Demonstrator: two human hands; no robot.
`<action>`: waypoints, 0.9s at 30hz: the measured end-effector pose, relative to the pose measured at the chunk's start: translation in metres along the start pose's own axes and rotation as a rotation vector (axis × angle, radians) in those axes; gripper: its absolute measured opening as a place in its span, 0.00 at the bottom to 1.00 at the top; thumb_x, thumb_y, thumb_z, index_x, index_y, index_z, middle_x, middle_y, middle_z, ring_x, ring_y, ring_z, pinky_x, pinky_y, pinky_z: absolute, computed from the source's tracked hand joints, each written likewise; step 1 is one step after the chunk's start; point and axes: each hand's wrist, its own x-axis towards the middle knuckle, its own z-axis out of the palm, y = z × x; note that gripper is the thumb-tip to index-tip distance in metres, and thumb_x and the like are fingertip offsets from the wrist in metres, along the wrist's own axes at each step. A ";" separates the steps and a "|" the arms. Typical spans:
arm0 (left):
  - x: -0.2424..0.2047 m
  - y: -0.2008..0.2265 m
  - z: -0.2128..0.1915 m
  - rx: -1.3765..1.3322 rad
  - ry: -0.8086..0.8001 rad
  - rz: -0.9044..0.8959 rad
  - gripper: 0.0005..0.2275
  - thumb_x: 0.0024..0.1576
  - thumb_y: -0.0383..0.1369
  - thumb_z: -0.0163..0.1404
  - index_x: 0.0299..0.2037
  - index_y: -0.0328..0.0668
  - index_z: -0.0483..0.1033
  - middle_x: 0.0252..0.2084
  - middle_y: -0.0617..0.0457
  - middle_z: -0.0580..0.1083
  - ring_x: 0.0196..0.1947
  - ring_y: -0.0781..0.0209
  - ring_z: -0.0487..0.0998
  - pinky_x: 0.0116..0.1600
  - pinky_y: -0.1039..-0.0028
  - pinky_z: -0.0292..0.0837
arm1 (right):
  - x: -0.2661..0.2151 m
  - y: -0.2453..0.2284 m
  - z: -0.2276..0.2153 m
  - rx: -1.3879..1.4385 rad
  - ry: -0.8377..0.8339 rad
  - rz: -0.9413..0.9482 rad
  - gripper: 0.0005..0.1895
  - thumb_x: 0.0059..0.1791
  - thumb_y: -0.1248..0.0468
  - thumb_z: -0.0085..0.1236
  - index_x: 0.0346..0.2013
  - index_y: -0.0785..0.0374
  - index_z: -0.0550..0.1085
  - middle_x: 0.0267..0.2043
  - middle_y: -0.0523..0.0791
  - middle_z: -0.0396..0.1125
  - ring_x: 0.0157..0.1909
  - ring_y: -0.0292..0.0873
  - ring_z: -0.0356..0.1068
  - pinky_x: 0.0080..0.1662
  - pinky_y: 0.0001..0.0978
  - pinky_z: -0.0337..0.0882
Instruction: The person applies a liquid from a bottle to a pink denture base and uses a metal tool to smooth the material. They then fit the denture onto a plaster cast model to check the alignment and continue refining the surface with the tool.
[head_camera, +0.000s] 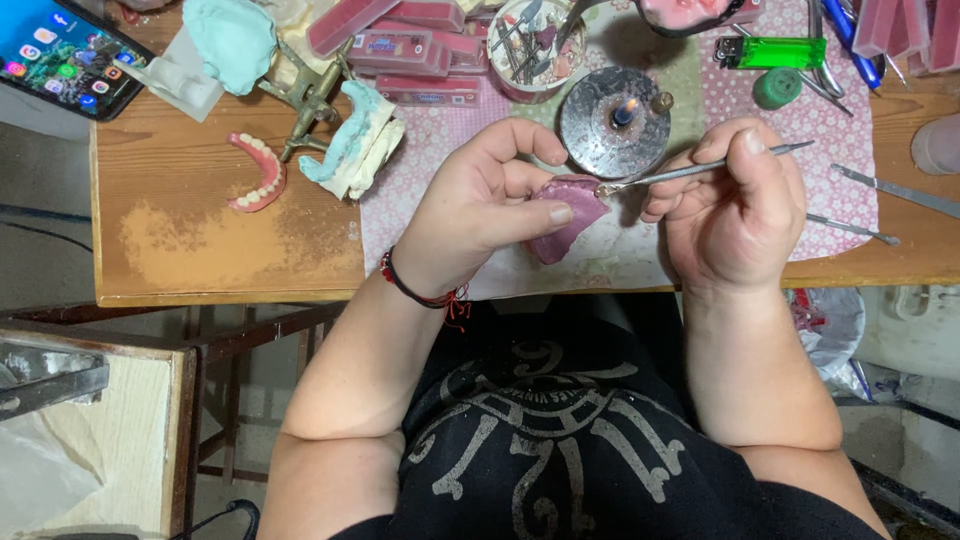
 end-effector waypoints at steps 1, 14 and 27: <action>0.000 0.000 0.000 0.000 0.000 0.001 0.15 0.57 0.21 0.59 0.50 0.41 0.68 0.42 0.40 0.82 0.42 0.58 0.85 0.48 0.77 0.80 | 0.000 0.000 0.000 0.000 -0.001 -0.001 0.13 0.53 0.57 0.52 0.34 0.66 0.69 0.25 0.62 0.67 0.20 0.54 0.68 0.22 0.37 0.69; 0.002 0.000 -0.001 0.029 0.017 0.006 0.13 0.58 0.23 0.58 0.49 0.42 0.69 0.36 0.46 0.81 0.32 0.65 0.82 0.38 0.79 0.78 | 0.018 -0.026 -0.004 0.010 -0.084 -0.223 0.16 0.61 0.53 0.51 0.44 0.63 0.75 0.39 0.55 0.75 0.35 0.47 0.78 0.38 0.34 0.81; 0.004 -0.008 -0.004 -0.024 0.054 -0.017 0.16 0.55 0.23 0.60 0.49 0.41 0.69 0.38 0.44 0.82 0.31 0.63 0.82 0.35 0.75 0.79 | 0.030 -0.042 0.011 -0.442 -0.006 -0.381 0.15 0.60 0.53 0.55 0.47 0.64 0.72 0.41 0.52 0.72 0.43 0.42 0.76 0.47 0.31 0.80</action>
